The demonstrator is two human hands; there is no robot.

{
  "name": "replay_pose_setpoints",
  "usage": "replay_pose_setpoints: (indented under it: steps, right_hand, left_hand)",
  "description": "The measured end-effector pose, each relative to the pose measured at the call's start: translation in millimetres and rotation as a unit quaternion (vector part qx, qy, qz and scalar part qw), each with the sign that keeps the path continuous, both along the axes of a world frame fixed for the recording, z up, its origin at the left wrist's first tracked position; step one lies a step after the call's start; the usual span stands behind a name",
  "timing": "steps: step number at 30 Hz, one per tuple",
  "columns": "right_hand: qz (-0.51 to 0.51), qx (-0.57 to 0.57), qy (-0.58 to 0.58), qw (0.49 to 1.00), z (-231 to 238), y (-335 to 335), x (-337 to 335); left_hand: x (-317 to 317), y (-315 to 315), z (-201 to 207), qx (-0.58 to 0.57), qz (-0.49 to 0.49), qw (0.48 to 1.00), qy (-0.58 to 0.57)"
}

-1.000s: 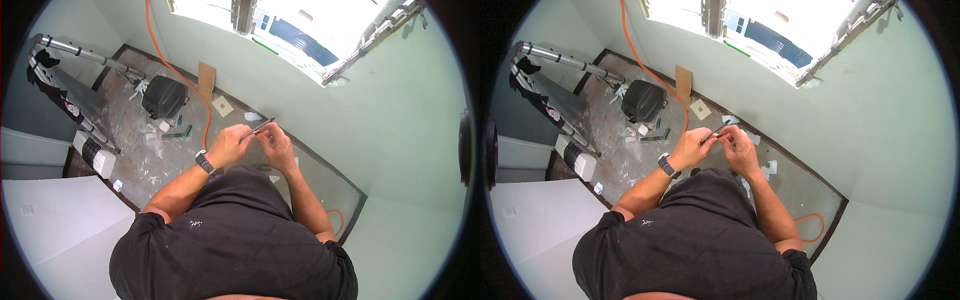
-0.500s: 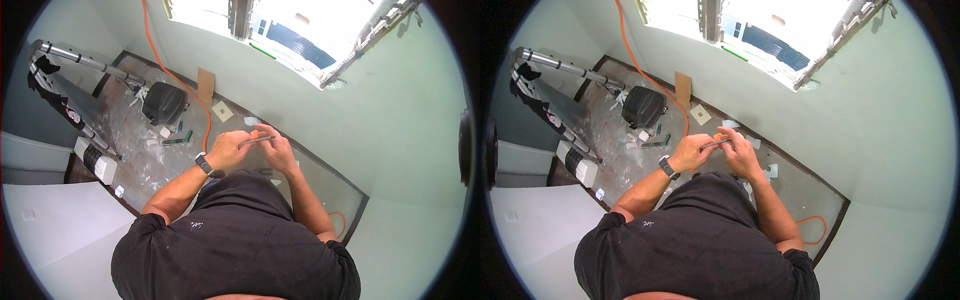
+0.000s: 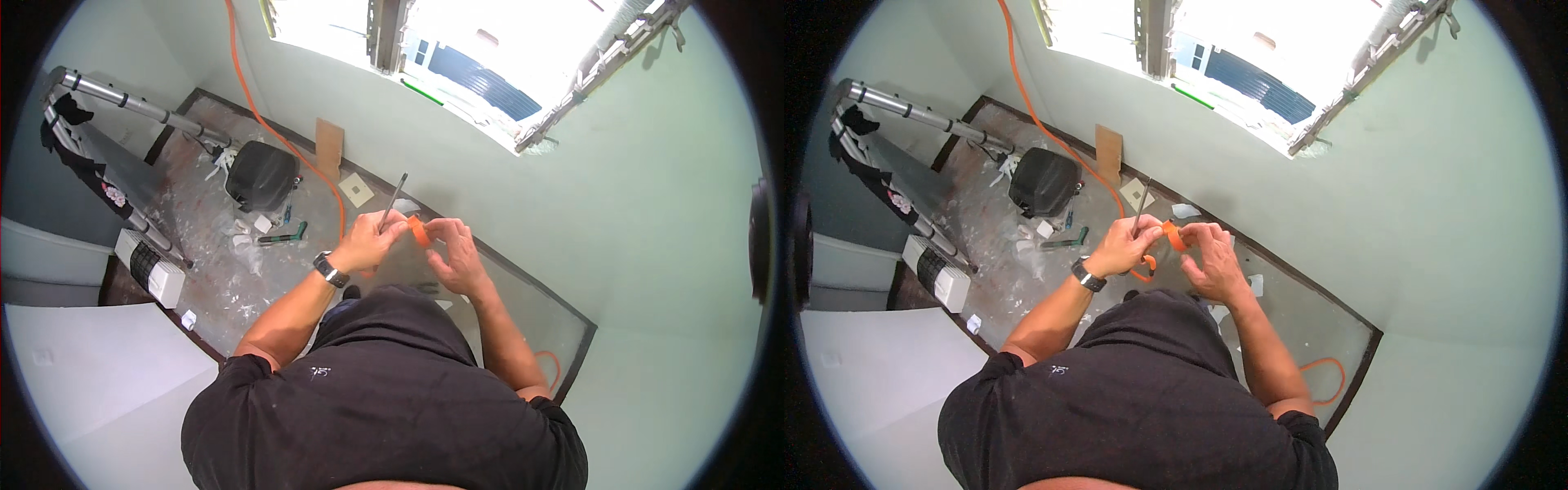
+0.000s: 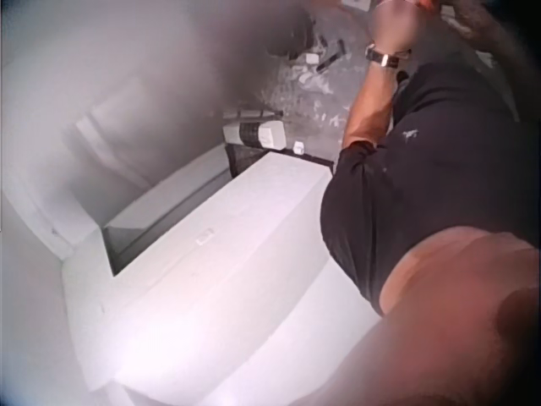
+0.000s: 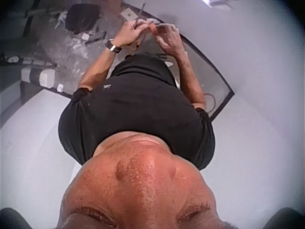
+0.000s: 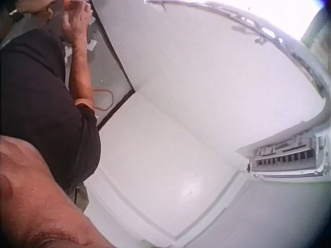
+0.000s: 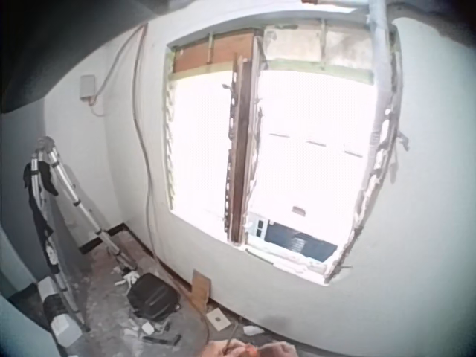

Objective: The person pulls an orange conduit through a window opening, trims it with shears, and secures it to existing pipework using tape.

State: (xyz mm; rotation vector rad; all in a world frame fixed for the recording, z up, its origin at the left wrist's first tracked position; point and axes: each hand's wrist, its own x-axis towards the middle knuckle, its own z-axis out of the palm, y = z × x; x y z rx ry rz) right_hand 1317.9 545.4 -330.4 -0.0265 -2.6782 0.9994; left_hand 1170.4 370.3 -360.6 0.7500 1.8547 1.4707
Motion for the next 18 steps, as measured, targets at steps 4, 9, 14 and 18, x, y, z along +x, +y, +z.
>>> replay_pose_setpoints:
  steps: [4, 9, 14, 18]
  right_hand:
    - [0.011, -0.206, -0.065, 0.976, -17, 21, -12]
    - [0.081, -0.537, -0.092, 0.835, 13, 20, -18]
    - [0.005, -0.201, -0.127, 0.971, 1, 9, 0]
    - [-0.019, -0.106, -0.071, 0.992, -6, 3, 4]
  left_hand:
    - [1, -1, 3, 0.037, -0.107, 0.992, 0.058]
    - [-11, 2, -20, -0.026, -0.093, 0.990, -0.101]
    - [13, 9, -18, 0.051, -0.070, 0.995, -0.043]
    - [24, 8, 23, 0.006, -0.070, 0.998, -0.005]
